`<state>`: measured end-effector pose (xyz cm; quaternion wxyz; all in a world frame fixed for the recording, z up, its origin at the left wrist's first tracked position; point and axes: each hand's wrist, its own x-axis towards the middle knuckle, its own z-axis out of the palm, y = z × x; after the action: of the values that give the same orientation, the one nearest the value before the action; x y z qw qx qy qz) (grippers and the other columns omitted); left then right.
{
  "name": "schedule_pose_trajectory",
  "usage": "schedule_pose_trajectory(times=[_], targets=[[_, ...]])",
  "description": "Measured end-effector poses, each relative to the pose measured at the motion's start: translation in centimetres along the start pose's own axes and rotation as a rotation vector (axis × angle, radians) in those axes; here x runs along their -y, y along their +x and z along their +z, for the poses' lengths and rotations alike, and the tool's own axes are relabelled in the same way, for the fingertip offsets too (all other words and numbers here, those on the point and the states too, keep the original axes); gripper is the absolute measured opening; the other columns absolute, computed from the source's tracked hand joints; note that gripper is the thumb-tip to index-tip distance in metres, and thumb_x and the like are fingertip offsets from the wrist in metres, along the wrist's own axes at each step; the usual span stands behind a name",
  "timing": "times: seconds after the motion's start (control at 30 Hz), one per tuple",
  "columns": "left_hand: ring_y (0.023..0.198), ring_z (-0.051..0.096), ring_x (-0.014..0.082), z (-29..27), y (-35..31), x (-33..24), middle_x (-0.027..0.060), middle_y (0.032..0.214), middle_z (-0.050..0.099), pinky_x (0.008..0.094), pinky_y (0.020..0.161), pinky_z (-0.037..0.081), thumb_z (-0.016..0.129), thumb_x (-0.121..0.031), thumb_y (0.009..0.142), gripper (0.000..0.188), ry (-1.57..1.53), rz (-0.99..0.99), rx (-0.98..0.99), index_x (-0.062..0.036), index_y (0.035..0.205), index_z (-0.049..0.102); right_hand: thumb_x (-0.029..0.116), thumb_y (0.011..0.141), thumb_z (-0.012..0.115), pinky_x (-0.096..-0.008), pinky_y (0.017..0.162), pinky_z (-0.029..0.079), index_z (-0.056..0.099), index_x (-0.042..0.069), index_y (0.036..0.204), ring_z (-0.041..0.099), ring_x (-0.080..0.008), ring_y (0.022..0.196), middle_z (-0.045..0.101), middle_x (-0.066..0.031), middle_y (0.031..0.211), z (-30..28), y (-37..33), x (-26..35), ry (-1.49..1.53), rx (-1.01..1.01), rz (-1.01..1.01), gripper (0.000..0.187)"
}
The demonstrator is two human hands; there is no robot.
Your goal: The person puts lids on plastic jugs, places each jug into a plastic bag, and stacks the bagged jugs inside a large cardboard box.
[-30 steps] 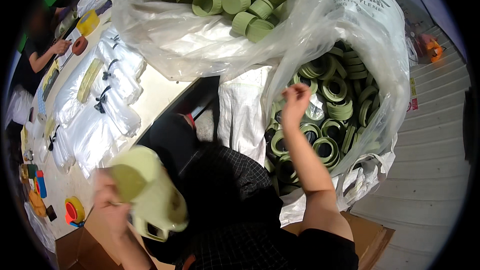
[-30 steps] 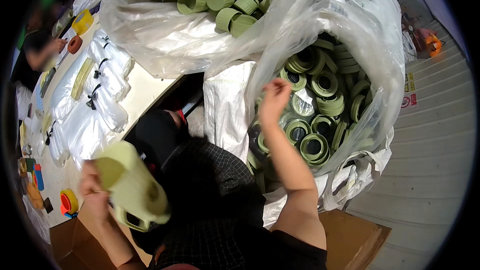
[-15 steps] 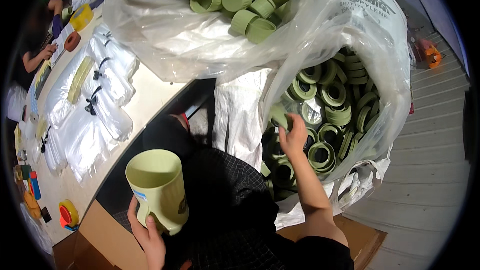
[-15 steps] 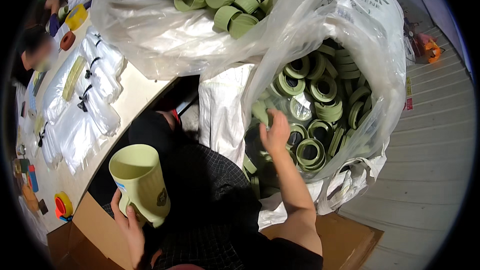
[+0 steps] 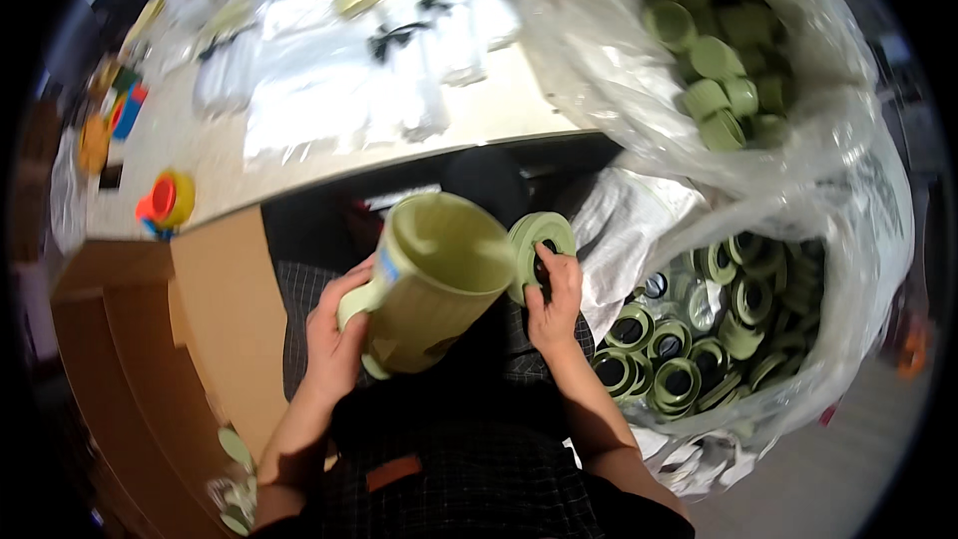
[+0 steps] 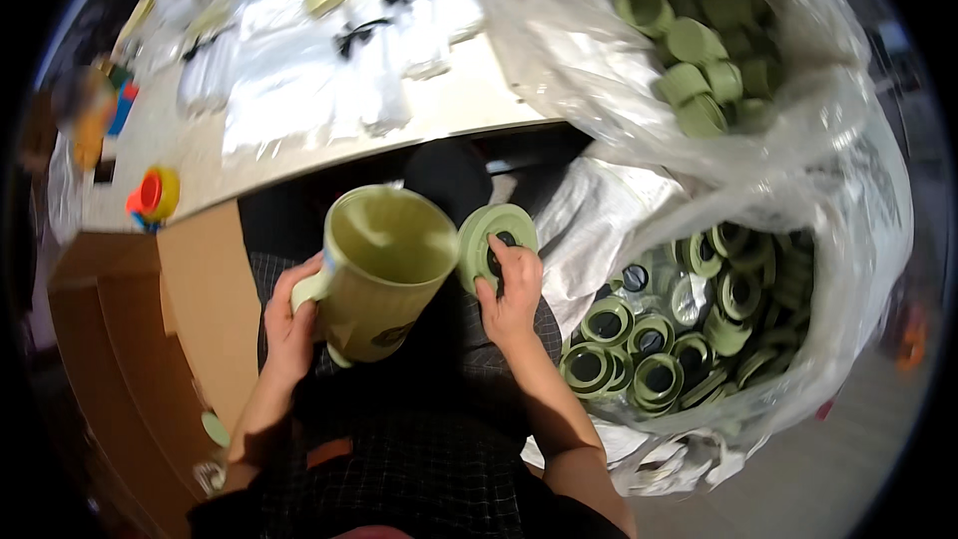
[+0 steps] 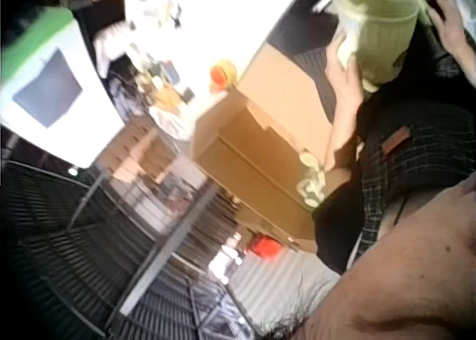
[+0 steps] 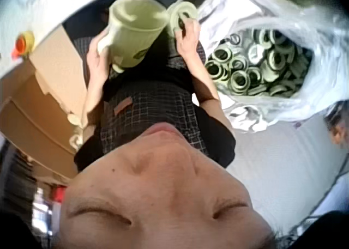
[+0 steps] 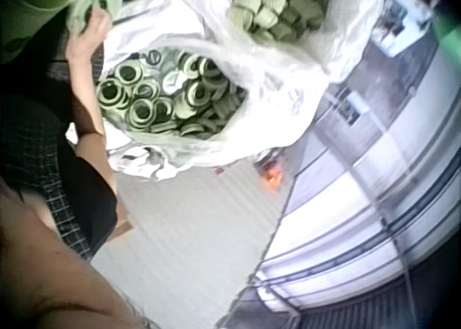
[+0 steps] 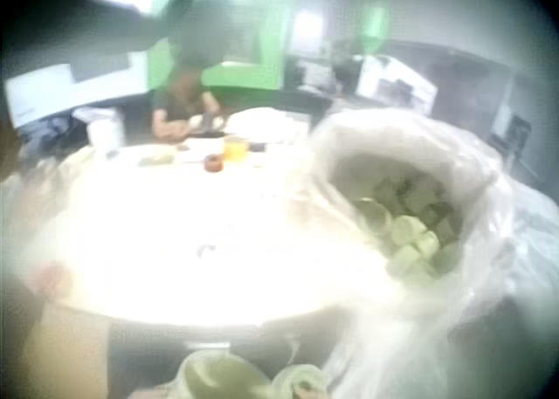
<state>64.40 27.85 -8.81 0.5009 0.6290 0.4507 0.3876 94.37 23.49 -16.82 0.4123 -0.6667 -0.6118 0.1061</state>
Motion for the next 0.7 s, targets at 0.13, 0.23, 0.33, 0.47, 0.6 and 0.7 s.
schedule_pose_trajectory(times=[0.13, 0.23, 0.33, 0.47, 0.6, 0.7], targets=[[0.131, 0.055, 0.0350, -0.2, 0.0, 0.6, 0.0223, 0.143, 0.054, 0.0417, 0.108, 0.044, 0.058, -0.011, 0.096, 0.038, -0.051, 0.047, 0.059, -0.0008, 0.133, 0.055, 0.031, 0.098, 0.059, -0.0397, 0.102, 0.044, 0.061, 0.000, 0.129, 0.058, -0.0284, 0.099, 0.062, -0.0144, 0.105, 0.1, 1.4, -0.1, 0.145, 0.031, 0.206, 0.044], [0.132, 0.054, 0.0361, -0.4, -0.1, 0.0, 0.0225, 0.144, 0.054, 0.0416, 0.107, 0.045, 0.060, -0.005, 0.092, 0.041, -0.074, 0.042, 0.118, -0.0009, 0.132, 0.055, 0.040, 0.098, 0.059, -0.0351, 0.090, 0.047, 0.064, -0.004, 0.124, 0.060, -0.0245, 0.097, 0.064, -0.0123, 0.105, -2.9, 6.9, 2.1, 0.575, 0.070, 0.147, 0.051], [0.131, 0.055, 0.0343, -0.1, 0.2, -0.1, 0.0219, 0.145, 0.053, 0.0397, 0.106, 0.047, 0.060, 0.000, 0.090, 0.042, -0.122, -0.011, 0.186, -0.0014, 0.132, 0.056, 0.045, 0.089, 0.070, -0.0379, 0.073, 0.046, 0.068, 0.000, 0.122, 0.056, -0.0264, 0.083, 0.057, -0.0113, 0.090, -4.6, 10.7, 7.5, 0.406, 0.375, -0.418, 0.055], [0.132, 0.055, 0.0324, -0.5, 0.3, 0.7, 0.0214, 0.145, 0.054, 0.0399, 0.106, 0.047, 0.061, -0.007, 0.094, 0.039, -0.197, -0.043, 0.181, -0.0020, 0.132, 0.056, 0.051, 0.085, 0.071, -0.0374, 0.067, 0.044, 0.069, 0.003, 0.123, 0.052, -0.0259, 0.075, 0.054, -0.0077, 0.084, -4.3, 10.1, 7.6, 0.360, 0.512, -0.503, 0.061], [0.132, 0.055, 0.0312, -1.1, 0.6, 1.4, 0.0222, 0.141, 0.056, 0.0396, 0.106, 0.047, 0.062, -0.014, 0.097, 0.037, -0.250, -0.047, 0.177, -0.0019, 0.131, 0.057, 0.051, 0.086, 0.070, -0.0368, 0.066, 0.043, 0.069, 0.001, 0.122, 0.052, -0.0252, 0.074, 0.054, -0.0076, 0.083, -4.1, 9.0, 7.4, 0.361, 0.492, -0.490, 0.061], [0.130, 0.056, 0.0318, -1.1, 0.1, 1.3, 0.0227, 0.141, 0.056, 0.0398, 0.105, 0.048, 0.065, -0.017, 0.095, 0.040, -0.253, -0.069, 0.171, -0.0023, 0.132, 0.055, 0.050, 0.086, 0.071, -0.0368, 0.066, 0.043, 0.068, 0.000, 0.123, 0.052, -0.0259, 0.074, 0.055, -0.0089, 0.083, -3.9, 8.8, 7.8, 0.372, 0.541, -0.502, 0.062]])
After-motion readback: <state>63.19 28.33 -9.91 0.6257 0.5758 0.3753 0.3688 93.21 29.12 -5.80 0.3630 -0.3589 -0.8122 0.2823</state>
